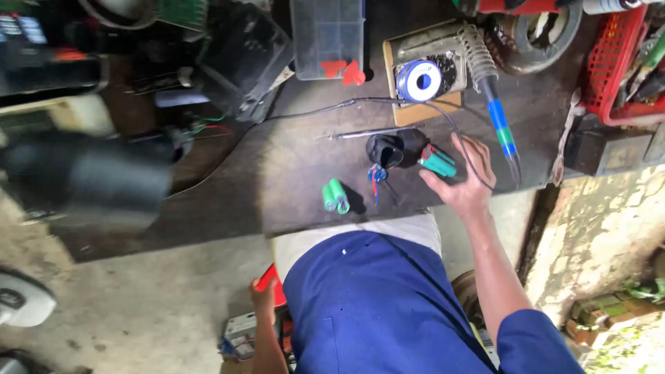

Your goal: Assembling a lithium-ion battery pack by connecting cells to a BMS board and using scissors for trimming.

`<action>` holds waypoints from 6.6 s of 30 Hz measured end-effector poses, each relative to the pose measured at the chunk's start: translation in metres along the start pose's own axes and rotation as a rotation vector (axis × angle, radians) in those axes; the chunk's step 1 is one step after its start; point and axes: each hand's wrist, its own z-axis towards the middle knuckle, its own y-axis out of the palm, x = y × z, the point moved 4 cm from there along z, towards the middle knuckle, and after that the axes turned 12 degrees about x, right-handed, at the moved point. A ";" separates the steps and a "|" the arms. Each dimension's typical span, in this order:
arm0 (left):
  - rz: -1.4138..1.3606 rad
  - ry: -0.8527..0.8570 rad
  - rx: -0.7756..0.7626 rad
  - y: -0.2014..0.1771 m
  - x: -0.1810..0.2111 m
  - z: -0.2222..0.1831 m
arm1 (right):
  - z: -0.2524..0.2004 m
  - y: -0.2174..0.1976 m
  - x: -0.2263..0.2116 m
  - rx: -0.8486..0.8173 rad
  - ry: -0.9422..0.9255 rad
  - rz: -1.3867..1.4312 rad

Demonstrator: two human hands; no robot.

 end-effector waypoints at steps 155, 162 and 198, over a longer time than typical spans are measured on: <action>-1.039 0.730 -1.308 0.032 0.276 -0.252 | -0.133 0.061 -0.094 0.368 0.282 0.989; -0.552 1.487 -0.834 -0.002 0.296 -0.256 | -0.130 0.065 -0.096 0.365 0.316 1.054; -0.262 1.691 0.130 0.004 0.294 -0.323 | -0.011 -0.227 0.230 0.688 0.121 -0.122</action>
